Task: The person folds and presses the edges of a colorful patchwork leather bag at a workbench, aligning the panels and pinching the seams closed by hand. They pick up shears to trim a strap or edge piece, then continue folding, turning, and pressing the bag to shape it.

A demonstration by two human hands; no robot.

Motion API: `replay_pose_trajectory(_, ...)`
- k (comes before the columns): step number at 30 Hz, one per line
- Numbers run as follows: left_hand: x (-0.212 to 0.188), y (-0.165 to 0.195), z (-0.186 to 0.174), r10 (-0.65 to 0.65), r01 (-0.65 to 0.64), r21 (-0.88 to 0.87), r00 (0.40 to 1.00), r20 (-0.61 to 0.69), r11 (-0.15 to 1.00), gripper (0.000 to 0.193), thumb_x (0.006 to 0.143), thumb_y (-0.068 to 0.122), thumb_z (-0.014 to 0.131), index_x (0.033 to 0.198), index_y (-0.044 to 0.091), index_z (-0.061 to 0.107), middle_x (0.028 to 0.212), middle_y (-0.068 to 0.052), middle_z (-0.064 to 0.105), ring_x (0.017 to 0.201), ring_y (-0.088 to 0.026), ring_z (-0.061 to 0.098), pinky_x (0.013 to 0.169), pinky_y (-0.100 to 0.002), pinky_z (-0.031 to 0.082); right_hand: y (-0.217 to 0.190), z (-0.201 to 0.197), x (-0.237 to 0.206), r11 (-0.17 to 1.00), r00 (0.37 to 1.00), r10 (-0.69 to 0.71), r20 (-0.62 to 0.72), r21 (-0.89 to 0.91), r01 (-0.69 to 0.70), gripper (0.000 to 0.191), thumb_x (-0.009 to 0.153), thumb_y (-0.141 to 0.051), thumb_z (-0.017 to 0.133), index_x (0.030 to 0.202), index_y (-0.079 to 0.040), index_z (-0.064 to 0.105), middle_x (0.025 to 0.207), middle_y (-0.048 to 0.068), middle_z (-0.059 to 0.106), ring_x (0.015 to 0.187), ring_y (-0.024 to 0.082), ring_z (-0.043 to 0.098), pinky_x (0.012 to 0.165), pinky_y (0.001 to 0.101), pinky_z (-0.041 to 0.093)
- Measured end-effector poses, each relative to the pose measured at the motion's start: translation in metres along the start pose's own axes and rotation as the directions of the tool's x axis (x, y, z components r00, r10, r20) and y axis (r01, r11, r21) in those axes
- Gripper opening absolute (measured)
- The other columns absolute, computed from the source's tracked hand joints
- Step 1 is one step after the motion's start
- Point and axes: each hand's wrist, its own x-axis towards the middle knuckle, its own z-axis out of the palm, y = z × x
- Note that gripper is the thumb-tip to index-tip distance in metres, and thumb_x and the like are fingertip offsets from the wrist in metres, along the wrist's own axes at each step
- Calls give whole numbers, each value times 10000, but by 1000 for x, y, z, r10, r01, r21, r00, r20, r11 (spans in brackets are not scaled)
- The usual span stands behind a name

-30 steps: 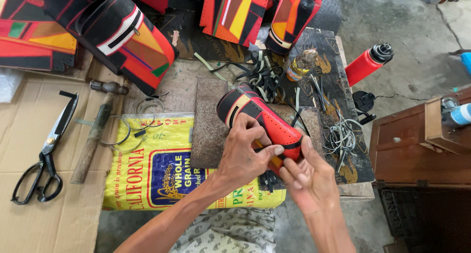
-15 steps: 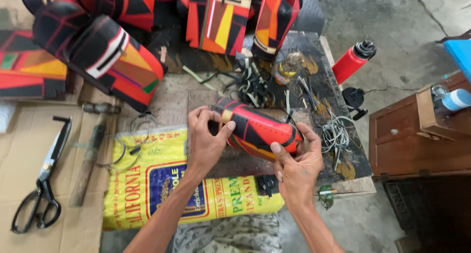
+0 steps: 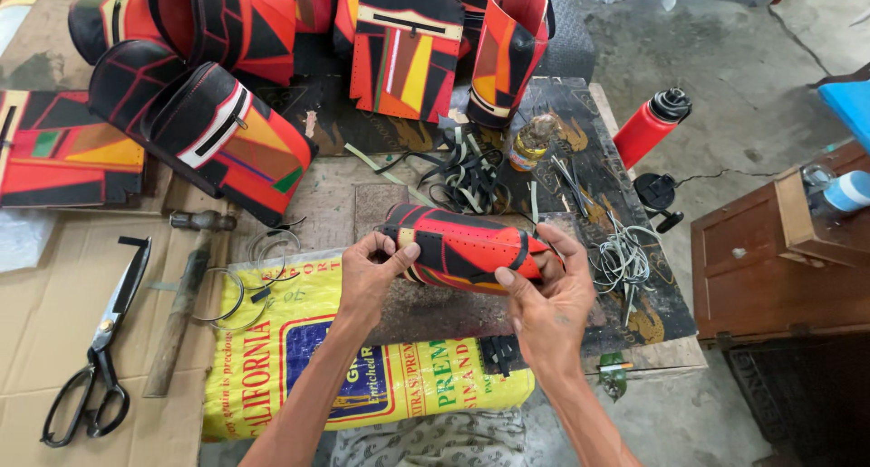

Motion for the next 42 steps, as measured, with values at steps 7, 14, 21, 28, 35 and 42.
replay_pose_trajectory(7, -2, 1, -5, -26, 26, -30, 1000, -10, 999, 329, 805, 159, 873, 766, 113, 550, 725, 76, 547, 658, -21, 465, 583, -200, 404, -6, -8, 5, 981, 979, 145, 142, 105, -160, 753, 821, 103, 701, 1475, -110, 392, 1093, 146, 686, 424, 64, 477, 346, 227, 373)
replay_pose_trajectory(14, -1, 0, -1, -45, 45, -44, 999, 7, 998, 336, 813, 165, 879, 742, 106, 556, 710, 72, 522, 653, -27, 434, 574, -208, 366, -4, -18, 12, 963, 980, 142, 142, 211, -170, 617, 914, 70, 679, 1467, -65, 438, 1008, 123, 683, 434, 58, 426, 362, 221, 343)
replay_pose_trajectory(21, 1, -4, -5, -57, 58, -60, 998, 7, 997, 323, 807, 162, 875, 740, 112, 563, 720, 77, 544, 662, -24, 459, 589, -204, 380, -8, -16, 17, 951, 968, 201, 151, 206, -230, 612, 863, 64, 690, 1424, -45, 472, 992, 116, 745, 417, 41, 429, 347, 203, 319)
replay_pose_trajectory(28, 4, -9, -8, -56, 56, -51, 998, 12, 997, 316, 817, 158, 871, 734, 108, 570, 711, 75, 539, 653, -24, 449, 584, -206, 370, -7, -1, 9, 996, 997, 44, 70, -78, -38, 753, 804, 128, 739, 1472, -62, 447, 1059, 145, 720, 564, 54, 528, 415, 192, 355)
replay_pose_trajectory(35, -1, -12, -24, -37, 41, -81, 998, 43, 996, 336, 788, 132, 885, 732, 116, 554, 711, 73, 557, 649, -27, 487, 596, -204, 431, -12, -21, -3, 860, 911, 348, 220, 313, -404, 671, 873, 61, 701, 1474, -96, 448, 1066, 114, 608, 460, 65, 444, 388, 235, 355)
replay_pose_trajectory(42, -13, -14, -27, -37, 38, -7, 997, 67, 999, 341, 771, 121, 896, 752, 105, 555, 720, 70, 551, 658, -25, 476, 589, -197, 402, -7, -22, -16, 881, 907, 415, 69, 221, -419, 563, 845, 21, 676, 1364, -79, 482, 1055, 132, 702, 382, 40, 343, 345, 224, 274)
